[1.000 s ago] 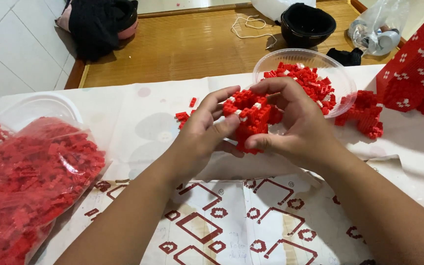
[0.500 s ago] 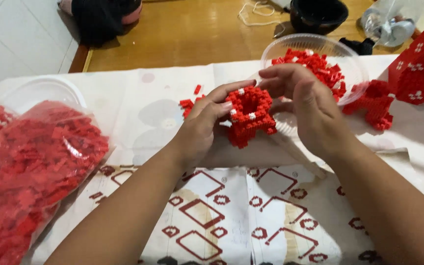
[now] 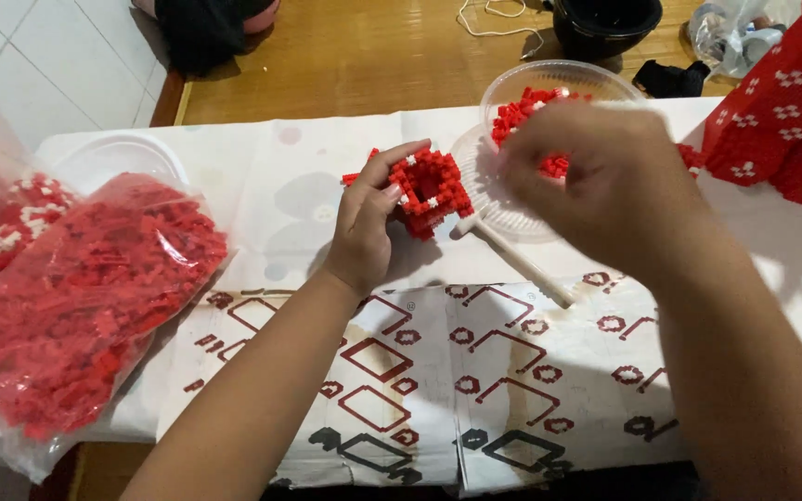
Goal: Assembling a model using small red and white interlocking toy blocks on a table.
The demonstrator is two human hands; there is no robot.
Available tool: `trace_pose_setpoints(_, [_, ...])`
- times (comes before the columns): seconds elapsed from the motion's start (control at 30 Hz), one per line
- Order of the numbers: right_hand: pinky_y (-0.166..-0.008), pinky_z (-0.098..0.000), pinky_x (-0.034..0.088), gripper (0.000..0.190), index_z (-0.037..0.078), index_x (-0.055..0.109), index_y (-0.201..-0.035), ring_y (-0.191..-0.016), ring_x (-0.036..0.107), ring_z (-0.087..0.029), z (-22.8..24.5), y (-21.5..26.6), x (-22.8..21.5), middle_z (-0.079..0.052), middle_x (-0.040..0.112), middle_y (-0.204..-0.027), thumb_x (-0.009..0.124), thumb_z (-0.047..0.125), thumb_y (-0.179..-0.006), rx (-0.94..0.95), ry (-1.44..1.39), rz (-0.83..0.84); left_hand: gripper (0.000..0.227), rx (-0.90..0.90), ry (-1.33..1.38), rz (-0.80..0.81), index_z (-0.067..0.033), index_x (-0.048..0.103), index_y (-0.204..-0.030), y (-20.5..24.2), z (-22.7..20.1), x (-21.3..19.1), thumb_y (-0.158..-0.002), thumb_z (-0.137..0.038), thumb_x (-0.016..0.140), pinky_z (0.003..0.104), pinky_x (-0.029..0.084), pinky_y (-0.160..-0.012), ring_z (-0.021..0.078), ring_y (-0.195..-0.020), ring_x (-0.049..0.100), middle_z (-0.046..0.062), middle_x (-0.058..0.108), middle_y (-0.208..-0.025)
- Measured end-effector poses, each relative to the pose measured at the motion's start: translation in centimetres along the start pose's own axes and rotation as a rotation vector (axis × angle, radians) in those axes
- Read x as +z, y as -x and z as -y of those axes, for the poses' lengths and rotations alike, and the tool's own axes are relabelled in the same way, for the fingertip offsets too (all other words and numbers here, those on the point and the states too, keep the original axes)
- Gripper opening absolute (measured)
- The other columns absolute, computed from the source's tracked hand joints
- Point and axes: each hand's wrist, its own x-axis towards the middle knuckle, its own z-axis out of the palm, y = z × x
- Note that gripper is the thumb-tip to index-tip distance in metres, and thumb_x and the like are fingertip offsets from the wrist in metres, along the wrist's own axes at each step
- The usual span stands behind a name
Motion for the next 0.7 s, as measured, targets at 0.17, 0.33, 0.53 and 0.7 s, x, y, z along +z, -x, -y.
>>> trace_pose_setpoints(0.17, [-0.076, -0.0349, 0.062, 0.020, 0.029, 0.081, -0.102, -0.085, 0.076, -0.014, 3.0, 3.8, 1.0, 0.010, 0.082, -0.104, 0.078, 0.038, -0.085, 0.246, 0.073, 0.661, 0.051, 0.115, -0.279, -0.005, -0.0034, 0.057, -0.140, 0.2, -0.1, -0.3, -0.096, -0.024, 0.040, 0.032, 0.050, -0.095, 0.0198, -0.102, 0.060, 0.010, 0.062, -0.111])
trace_pose_setpoints(0.33, [-0.089, -0.0497, 0.052, 0.045, 0.017, 0.074, -0.121, -0.116, 0.061, -0.036, 1.7, 10.4, 4.5, -0.012, 0.068, -0.127, 0.079, 0.045, -0.086, -0.192, 0.038, 0.484, 0.048, -0.045, -0.280, -0.124, -0.0103, 0.058, -0.138, 1.7, -2.2, 1.0, -0.095, -0.024, 0.041, 0.032, 0.062, -0.064, 0.0192, -0.090, 0.064, 0.015, 0.067, -0.115])
trace_pose_setpoints(0.53, [-0.099, -0.0488, 0.046, 0.042, 0.017, 0.071, -0.127, -0.126, 0.059, -0.034, 2.2, 11.5, 5.1, -0.010, 0.065, -0.135, 0.073, 0.041, -0.092, -0.267, 0.072, 0.302, 0.048, -0.164, -0.183, -0.347, -0.0109, 0.065, -0.131, -0.2, -3.4, 2.5, -0.093, -0.027, 0.041, 0.033, 0.056, -0.067, 0.0182, -0.090, 0.063, 0.009, 0.070, -0.112])
trace_pose_setpoints(0.7, [-0.103, -0.0498, 0.047, 0.042, 0.015, 0.072, -0.124, -0.124, 0.062, -0.034, 2.8, 10.7, 5.4, -0.009, 0.067, -0.134, 0.075, 0.041, -0.091, -0.245, 0.051, 0.290, 0.052, -0.179, -0.024, -0.236, -0.0096, 0.061, -0.130, -3.4, -1.8, 3.9, -0.093, -0.037, 0.036, 0.043, 0.060, -0.075, 0.0261, -0.095, 0.063, 0.013, 0.066, -0.111])
